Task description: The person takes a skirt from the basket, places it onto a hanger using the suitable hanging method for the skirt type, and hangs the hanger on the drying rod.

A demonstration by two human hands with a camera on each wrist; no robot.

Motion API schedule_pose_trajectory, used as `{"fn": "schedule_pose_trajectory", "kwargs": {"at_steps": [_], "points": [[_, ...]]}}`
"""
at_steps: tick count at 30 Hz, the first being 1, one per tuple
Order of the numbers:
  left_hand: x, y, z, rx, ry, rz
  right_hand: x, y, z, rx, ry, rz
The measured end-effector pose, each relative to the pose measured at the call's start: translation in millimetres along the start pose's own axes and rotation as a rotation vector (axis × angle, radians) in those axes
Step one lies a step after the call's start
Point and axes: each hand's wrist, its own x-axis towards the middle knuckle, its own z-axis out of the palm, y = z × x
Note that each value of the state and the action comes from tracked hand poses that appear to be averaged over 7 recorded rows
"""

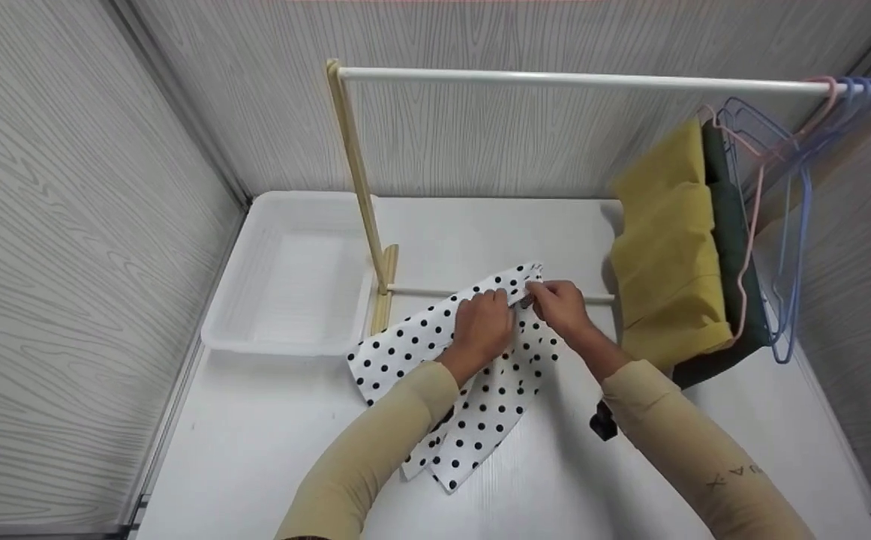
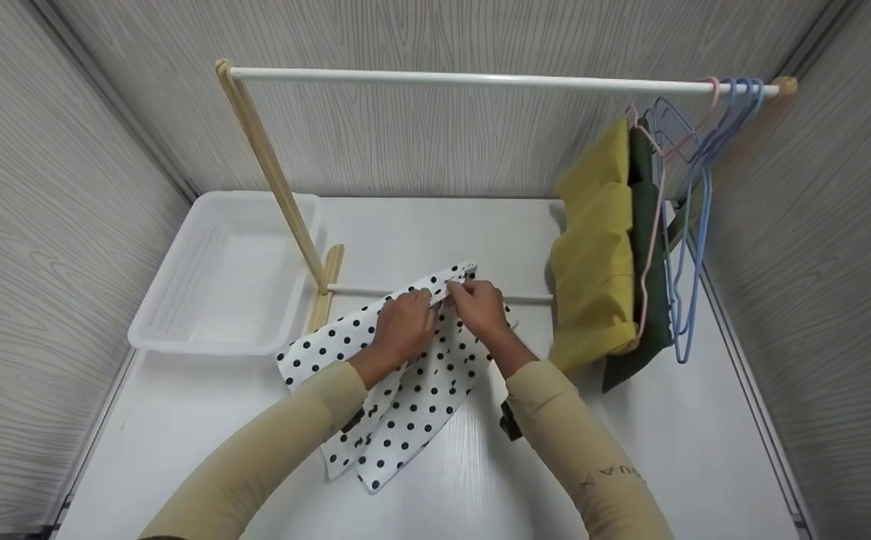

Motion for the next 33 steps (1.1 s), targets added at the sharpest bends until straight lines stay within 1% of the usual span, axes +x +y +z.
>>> {"fn": "schedule_pose_trajectory", "kwargs": {"at_steps": [2, 4, 6, 8, 11, 15, 18, 20, 22, 25, 28, 30, 33], "points": [[3.3, -5.5, -4.1, 0.026, 0.021, 0.011, 0.8, 3.4, -4.1, 0.001, 0.003, -0.036], [4.4, -11.7, -8.3, 0.033, 0.051, 0.02, 2.0, 8.0, -8.2, -0.022, 0.018, -0.072], [4.3, -17.9, -13.0, 0.032, 0.089, 0.038, 3.5, 12.9, -11.8, -0.086, 0.039, -0.1], [3.4, -23.5, -18.7, 0.034, 0.122, 0.08, 5.1, 16.9, -14.5, -0.167, 0.064, -0.137], [1.1, -31.1, -28.9, 0.04, 0.155, 0.192, 7.6, 20.4, -17.1, -0.267, 0.099, -0.206], [-1.5, -38.4, -45.9, 0.055, 0.202, 0.357, 11.4, 20.1, -18.9, -0.351, 0.129, -0.341], [-3.7, -42.2, -62.7, 0.058, 0.273, 0.46, 12.9, 17.4, -18.7, -0.42, 0.118, -0.43], [-5.0, -44.1, -74.4, 0.054, 0.332, 0.518, 13.3, 16.1, -18.4, -0.434, 0.088, -0.469], [-5.6, -45.6, -85.7, 0.05, 0.391, 0.556, 12.4, 15.1, -17.6, -0.432, 0.047, -0.485], [-5.3, -48.8, -100.4, 0.036, 0.457, 0.575, 10.6, 16.8, -14.2, -0.375, 0.008, -0.466], [-3.2, -52.1, -112.8, 0.019, 0.486, 0.569, 8.7, 22.7, -8.9, -0.349, 0.022, -0.426], [-1.0, -53.8, -119.6, 0.001, 0.496, 0.569, 7.8, 28.6, -6.7, -0.352, 0.043, -0.406], [1.7, -57.5, -128.7, -0.044, 0.514, 0.57, 7.3, 38.7, -7.1, -0.403, 0.071, -0.409]]}}
